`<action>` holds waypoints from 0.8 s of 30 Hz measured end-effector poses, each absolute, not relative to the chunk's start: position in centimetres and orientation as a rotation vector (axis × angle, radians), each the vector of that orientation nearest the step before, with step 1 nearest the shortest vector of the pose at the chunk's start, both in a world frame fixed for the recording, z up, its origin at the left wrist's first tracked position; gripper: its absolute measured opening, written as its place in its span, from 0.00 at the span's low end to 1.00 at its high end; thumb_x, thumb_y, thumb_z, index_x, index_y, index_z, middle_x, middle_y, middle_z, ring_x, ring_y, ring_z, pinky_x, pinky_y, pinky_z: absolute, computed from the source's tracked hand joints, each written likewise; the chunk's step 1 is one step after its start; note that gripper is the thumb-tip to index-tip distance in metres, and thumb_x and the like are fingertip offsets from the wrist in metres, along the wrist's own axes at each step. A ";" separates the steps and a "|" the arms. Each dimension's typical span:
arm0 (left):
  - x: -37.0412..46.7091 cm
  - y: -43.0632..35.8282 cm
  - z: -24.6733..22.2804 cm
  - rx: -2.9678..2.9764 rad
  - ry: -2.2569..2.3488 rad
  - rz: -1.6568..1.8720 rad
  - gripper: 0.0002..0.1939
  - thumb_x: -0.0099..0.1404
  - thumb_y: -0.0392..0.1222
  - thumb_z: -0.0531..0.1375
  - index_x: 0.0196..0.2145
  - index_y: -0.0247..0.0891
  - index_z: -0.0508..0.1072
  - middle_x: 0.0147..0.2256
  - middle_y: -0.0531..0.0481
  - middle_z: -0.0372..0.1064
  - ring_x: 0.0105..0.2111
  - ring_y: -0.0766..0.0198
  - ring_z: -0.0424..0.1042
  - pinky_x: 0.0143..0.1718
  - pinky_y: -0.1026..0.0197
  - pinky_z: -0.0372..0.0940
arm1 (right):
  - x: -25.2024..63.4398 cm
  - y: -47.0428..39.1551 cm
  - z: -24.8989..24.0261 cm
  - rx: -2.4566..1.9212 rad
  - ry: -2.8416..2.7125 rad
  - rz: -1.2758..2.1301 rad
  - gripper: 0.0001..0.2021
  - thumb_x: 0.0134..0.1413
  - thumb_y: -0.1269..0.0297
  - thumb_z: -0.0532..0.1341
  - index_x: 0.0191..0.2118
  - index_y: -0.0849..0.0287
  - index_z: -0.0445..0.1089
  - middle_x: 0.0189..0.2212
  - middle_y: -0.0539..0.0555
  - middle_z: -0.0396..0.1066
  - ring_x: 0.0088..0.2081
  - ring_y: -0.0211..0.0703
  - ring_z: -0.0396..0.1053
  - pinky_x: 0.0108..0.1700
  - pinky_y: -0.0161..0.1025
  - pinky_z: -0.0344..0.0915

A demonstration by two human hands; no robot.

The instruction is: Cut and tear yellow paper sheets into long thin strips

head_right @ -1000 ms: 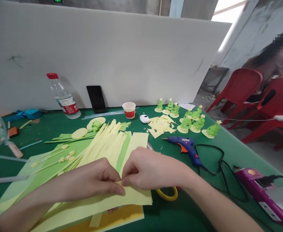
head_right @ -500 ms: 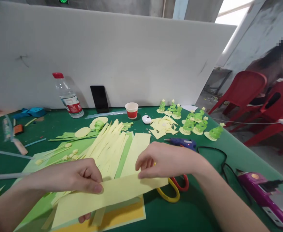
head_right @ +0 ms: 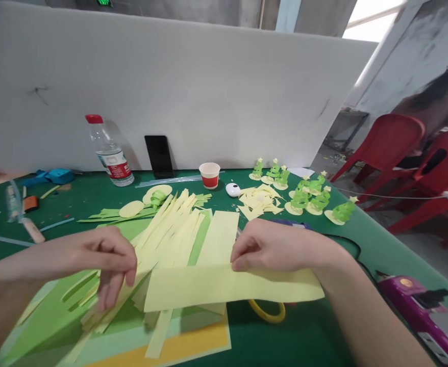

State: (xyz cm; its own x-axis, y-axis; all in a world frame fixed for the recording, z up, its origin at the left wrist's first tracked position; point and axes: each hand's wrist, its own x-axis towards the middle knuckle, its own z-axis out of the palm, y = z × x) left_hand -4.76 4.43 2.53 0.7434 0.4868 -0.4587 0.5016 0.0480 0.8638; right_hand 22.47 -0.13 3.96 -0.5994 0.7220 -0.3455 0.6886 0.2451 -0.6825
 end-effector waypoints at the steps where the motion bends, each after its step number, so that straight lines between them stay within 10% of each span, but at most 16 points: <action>1: -4.8 4.4 2.6 1.659 0.929 0.119 0.14 0.60 0.46 0.53 0.27 0.38 0.75 0.22 0.50 0.75 0.24 0.63 0.73 0.30 0.63 0.66 | 22.4 -0.2 4.1 -1.390 -2.453 1.273 0.12 0.52 0.66 0.52 0.20 0.62 0.61 0.18 0.46 0.52 0.21 0.32 0.49 0.24 0.32 0.47; 6: -2.2 1.9 1.9 2.133 1.290 0.643 0.14 0.61 0.50 0.51 0.31 0.45 0.75 0.37 0.55 0.74 0.40 0.59 0.71 0.39 0.61 0.65 | 20.0 -1.5 3.3 -1.428 -2.477 1.036 0.14 0.55 0.69 0.50 0.19 0.61 0.61 0.16 0.45 0.52 0.19 0.31 0.48 0.22 0.31 0.46; 15: 0.3 -1.3 0.3 2.619 0.937 0.750 0.11 0.60 0.34 0.52 0.24 0.36 0.73 0.21 0.53 0.72 0.20 0.68 0.68 0.20 0.69 0.60 | 17.2 -3.6 2.2 -1.545 -2.418 0.651 0.14 0.55 0.70 0.51 0.19 0.61 0.59 0.15 0.45 0.55 0.19 0.31 0.48 0.23 0.31 0.44; 24: 0.0 -0.5 0.2 2.496 1.185 0.588 0.11 0.53 0.34 0.53 0.21 0.36 0.75 0.19 0.53 0.74 0.18 0.67 0.69 0.20 0.68 0.59 | 17.4 -3.4 2.4 -1.565 -2.338 0.669 0.17 0.44 0.76 0.52 0.14 0.63 0.42 0.16 0.44 0.35 0.21 0.34 0.33 0.21 0.33 0.37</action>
